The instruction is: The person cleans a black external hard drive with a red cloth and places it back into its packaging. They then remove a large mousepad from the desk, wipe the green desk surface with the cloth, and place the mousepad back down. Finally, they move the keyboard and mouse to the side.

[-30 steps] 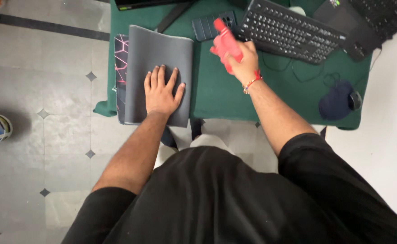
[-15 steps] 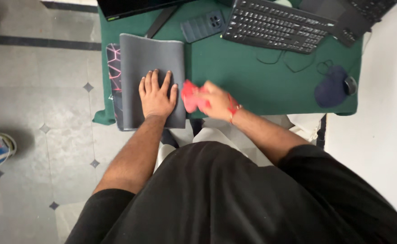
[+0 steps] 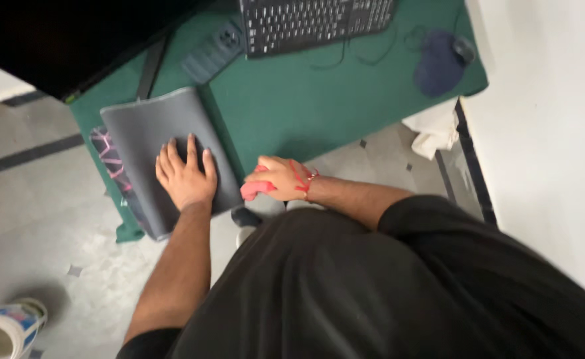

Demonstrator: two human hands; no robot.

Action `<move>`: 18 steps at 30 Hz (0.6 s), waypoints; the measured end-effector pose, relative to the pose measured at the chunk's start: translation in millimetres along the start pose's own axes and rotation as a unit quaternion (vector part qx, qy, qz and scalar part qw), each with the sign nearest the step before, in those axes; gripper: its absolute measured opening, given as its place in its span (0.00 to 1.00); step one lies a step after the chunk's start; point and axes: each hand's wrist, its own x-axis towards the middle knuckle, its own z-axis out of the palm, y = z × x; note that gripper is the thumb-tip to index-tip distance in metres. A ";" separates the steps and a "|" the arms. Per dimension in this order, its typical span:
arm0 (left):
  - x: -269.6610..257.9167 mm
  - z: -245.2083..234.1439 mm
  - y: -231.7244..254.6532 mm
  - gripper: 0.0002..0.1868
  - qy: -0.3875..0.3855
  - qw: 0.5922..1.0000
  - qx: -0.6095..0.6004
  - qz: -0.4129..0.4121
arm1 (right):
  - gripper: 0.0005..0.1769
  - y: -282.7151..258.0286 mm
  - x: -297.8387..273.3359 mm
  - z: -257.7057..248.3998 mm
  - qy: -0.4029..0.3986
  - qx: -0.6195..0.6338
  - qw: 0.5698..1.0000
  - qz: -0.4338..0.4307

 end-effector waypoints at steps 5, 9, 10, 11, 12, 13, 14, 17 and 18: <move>-5.3 -4.0 0.1 0.27 -0.009 1.000 0.013 0.008 | 0.31 -15.9 40.2 -45.3 0.098 -0.156 0.982 -0.049; 0.9 -0.4 6.2 0.26 -0.011 1.000 0.012 -0.002 | 0.21 -8.8 28.0 -78.5 0.092 -0.057 0.978 0.178; 0.2 -0.3 5.2 0.26 -0.010 1.000 0.017 0.000 | 0.22 5.1 16.0 -90.5 0.089 0.029 0.954 0.286; -0.2 0.4 4.7 0.26 -0.009 1.000 0.022 0.002 | 0.23 25.0 3.4 -100.4 0.098 0.010 0.939 0.328; -2.5 1.3 5.6 0.26 -0.010 1.000 0.028 0.000 | 0.24 53.4 -15.9 -114.4 0.102 -0.009 0.923 0.370; -1.6 4.1 7.3 0.26 -0.007 1.000 0.027 -0.003 | 0.15 88.5 -40.4 -132.4 0.192 -0.282 0.903 0.260; -2.3 4.7 5.9 0.26 -0.011 1.000 0.028 -0.001 | 0.18 129.6 -63.9 -156.5 0.158 -0.279 0.853 0.411; -1.9 5.1 10.0 0.26 -0.011 0.999 0.046 -0.001 | 0.26 207.9 -179.7 -207.6 0.301 -0.191 0.824 0.440; -2.8 4.5 10.7 0.26 -0.008 0.998 0.057 -0.008 | 0.36 225.0 -196.7 -218.6 0.278 -0.229 0.824 0.438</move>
